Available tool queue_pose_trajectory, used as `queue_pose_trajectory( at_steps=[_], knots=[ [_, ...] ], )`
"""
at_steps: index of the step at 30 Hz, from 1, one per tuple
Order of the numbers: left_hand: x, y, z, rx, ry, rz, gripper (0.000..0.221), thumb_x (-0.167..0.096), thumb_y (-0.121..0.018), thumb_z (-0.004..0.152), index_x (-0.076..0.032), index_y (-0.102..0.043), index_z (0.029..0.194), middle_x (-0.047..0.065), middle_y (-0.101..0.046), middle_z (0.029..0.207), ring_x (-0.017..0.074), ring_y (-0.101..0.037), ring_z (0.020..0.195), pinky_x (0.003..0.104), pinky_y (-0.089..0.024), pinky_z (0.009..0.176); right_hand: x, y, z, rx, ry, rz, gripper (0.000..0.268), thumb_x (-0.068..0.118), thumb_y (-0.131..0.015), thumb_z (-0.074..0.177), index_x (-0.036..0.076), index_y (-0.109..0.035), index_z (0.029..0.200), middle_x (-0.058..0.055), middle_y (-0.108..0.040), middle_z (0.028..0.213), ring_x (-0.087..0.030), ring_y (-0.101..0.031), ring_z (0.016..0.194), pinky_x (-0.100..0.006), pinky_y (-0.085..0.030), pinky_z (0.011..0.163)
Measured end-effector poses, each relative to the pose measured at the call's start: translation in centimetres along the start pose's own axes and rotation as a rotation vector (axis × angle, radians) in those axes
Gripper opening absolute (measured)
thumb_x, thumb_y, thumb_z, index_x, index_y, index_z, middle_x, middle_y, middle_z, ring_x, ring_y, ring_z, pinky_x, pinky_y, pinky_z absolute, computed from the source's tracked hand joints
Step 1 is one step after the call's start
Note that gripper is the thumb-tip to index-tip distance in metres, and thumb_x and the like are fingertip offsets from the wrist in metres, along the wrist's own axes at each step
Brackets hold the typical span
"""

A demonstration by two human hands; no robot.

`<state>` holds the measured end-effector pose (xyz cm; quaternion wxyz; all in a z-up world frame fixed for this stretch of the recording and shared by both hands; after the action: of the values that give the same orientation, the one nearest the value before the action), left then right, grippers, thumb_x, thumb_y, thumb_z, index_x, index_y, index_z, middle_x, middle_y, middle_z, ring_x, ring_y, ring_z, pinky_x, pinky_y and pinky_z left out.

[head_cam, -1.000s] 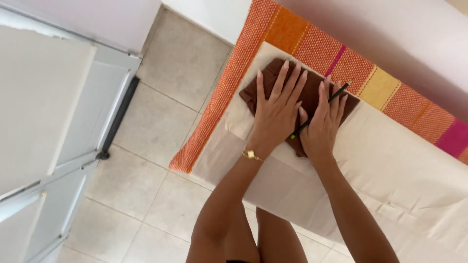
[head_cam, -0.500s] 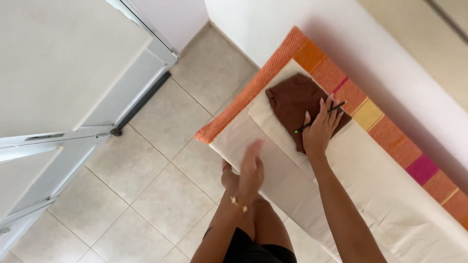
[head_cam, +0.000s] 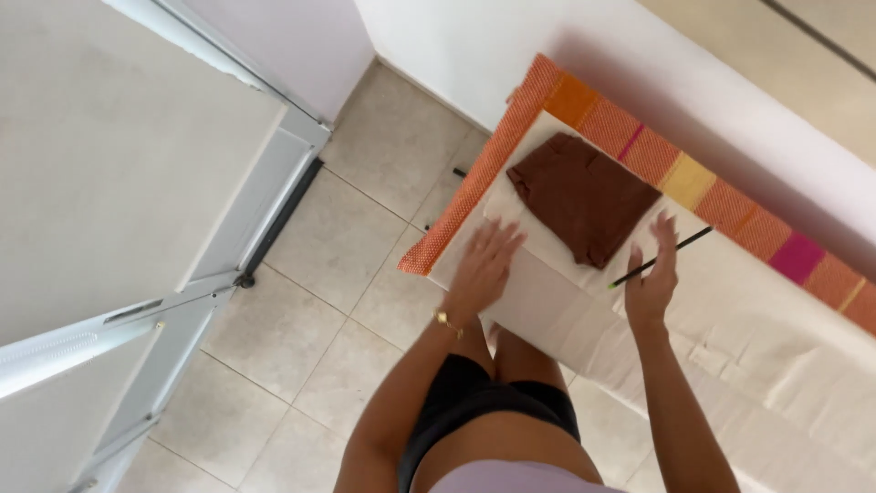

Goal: Tracing the outline of a brown garment onto a white piece of fabric using a pencil on a work surface.

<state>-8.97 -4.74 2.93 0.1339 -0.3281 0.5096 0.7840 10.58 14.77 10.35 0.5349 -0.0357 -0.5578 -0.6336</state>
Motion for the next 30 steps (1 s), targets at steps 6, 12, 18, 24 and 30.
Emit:
queue_pose_trajectory(
  at_steps=[6,12,18,24,30],
  knots=[
    [2.0,0.0,1.2,0.115,-0.029,0.312,0.061,-0.030,-0.049,0.110,-0.021,-0.044,0.169,0.005,-0.034,0.181,0.0348,-0.021,0.169,0.061,-0.012,0.138,0.3,1.4,-10.7,0.013,-0.108,-0.100,0.032,0.014,-0.063,0.114,-0.001,-0.066,0.142,-0.020,-0.061,0.160,-0.043,-0.052,0.151,-0.052,-0.039,0.128],
    [1.8,-0.3,1.3,0.010,-0.033,0.375,0.055,-0.038,-0.032,0.118,-0.024,-0.043,0.170,0.002,-0.037,0.178,0.0316,-0.026,0.168,0.059,-0.015,0.138,-0.6,0.6,-8.3,0.029,-0.125,-0.054,0.029,0.014,-0.065,0.113,0.002,-0.066,0.140,-0.017,-0.061,0.160,-0.040,-0.054,0.149,-0.050,-0.046,0.122],
    [1.6,-0.2,1.2,-0.021,-0.012,0.452,0.054,-0.039,-0.034,0.117,-0.028,-0.046,0.169,-0.003,-0.042,0.176,0.0264,-0.030,0.166,0.054,-0.017,0.138,-3.5,1.1,-5.1,0.113,0.024,0.011,0.030,0.007,-0.068,0.111,0.000,-0.065,0.140,-0.018,-0.063,0.153,-0.040,-0.059,0.144,-0.051,-0.050,0.119],
    [2.3,-1.3,0.8,-0.021,0.013,0.508,0.056,-0.036,-0.037,0.114,-0.033,-0.044,0.169,-0.007,-0.040,0.177,0.0234,-0.030,0.166,0.052,-0.017,0.138,-2.6,-1.4,-4.5,0.279,0.281,-0.019,0.037,0.011,-0.078,0.102,0.008,-0.067,0.137,-0.009,-0.065,0.148,-0.033,-0.060,0.142,-0.049,-0.048,0.120],
    [2.4,-1.7,0.4,-0.033,0.008,0.533,0.057,-0.035,-0.038,0.113,-0.033,-0.045,0.169,-0.008,-0.042,0.176,0.0231,-0.030,0.166,0.051,-0.017,0.138,-3.7,-3.0,-3.9,0.312,0.358,-0.065,0.031,0.018,-0.077,0.106,0.016,-0.069,0.137,-0.004,-0.067,0.150,-0.026,-0.061,0.140,-0.046,-0.045,0.114]
  ],
)
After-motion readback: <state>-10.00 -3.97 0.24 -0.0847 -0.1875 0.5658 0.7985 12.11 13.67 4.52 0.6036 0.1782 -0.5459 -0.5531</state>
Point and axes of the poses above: each hand's wrist, its own z-axis towards the middle knuckle, its own y-axis out of the back of the hand, x = y × z, the point moved 9 cm from there along z, towards the middle knuckle
